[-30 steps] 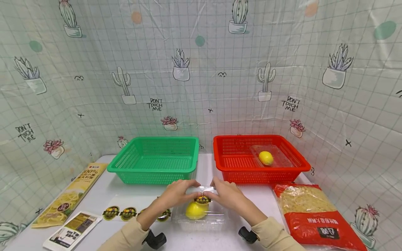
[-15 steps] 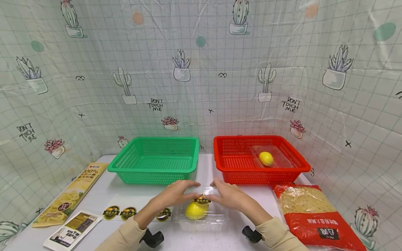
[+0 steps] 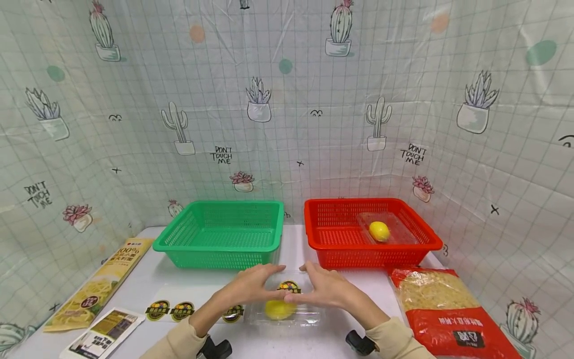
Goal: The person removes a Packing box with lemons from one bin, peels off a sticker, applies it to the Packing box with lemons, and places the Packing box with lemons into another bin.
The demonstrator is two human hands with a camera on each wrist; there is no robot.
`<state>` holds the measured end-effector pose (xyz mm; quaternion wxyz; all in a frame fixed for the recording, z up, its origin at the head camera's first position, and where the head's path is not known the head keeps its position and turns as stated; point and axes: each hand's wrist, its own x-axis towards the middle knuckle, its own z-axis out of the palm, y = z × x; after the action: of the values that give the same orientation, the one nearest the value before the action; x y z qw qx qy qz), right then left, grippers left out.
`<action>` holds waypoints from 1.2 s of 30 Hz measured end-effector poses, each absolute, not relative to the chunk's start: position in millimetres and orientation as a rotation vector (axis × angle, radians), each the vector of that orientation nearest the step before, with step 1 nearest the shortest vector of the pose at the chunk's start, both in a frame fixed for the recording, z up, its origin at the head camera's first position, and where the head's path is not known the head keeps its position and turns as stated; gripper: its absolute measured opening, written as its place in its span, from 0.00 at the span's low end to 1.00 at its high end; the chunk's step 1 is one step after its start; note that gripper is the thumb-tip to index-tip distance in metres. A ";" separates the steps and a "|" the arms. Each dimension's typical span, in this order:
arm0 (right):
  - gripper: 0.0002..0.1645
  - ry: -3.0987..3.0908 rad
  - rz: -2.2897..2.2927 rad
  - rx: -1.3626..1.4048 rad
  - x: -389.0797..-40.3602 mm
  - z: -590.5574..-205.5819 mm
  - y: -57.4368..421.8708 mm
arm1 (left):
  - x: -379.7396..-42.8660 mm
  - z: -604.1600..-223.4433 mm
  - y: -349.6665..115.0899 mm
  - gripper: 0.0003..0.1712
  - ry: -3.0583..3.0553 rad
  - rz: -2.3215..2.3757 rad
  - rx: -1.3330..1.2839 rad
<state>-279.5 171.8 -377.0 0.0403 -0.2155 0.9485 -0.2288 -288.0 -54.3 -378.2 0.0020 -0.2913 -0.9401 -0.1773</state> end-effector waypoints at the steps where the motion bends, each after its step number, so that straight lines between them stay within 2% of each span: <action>1: 0.50 2.903 -0.702 -0.660 -279.2 -377.4 171.6 | -286.7 -379.2 -54.2 0.43 -2.943 -0.535 -0.905; 9: 0.50 2.930 -0.690 -0.702 -275.9 -377.7 172.2 | -282.4 -382.8 -54.6 0.39 -2.893 -0.568 -0.857; 14: 0.52 2.941 -0.682 -0.760 -273.5 -377.5 177.2 | -282.4 -383.7 -61.6 0.36 -2.854 -0.744 -0.870; 20: 0.54 2.872 -0.781 -0.769 -264.1 -370.9 187.0 | -280.5 -383.0 -75.6 0.35 -2.778 -0.960 -0.907; 30: 0.56 2.808 -0.780 -0.881 -251.0 -367.8 203.7 | -274.0 -379.0 -90.0 0.36 -2.763 -1.029 -0.937; 36: 0.63 2.789 -0.759 -0.942 -245.0 -370.0 210.9 | -272.9 -380.3 -97.1 0.36 -2.781 -1.052 -0.906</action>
<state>-245.0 210.9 -370.0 0.0510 -0.3094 0.9163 -0.2493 -272.9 -97.1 -380.3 0.0167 -0.2915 -0.8945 -0.3385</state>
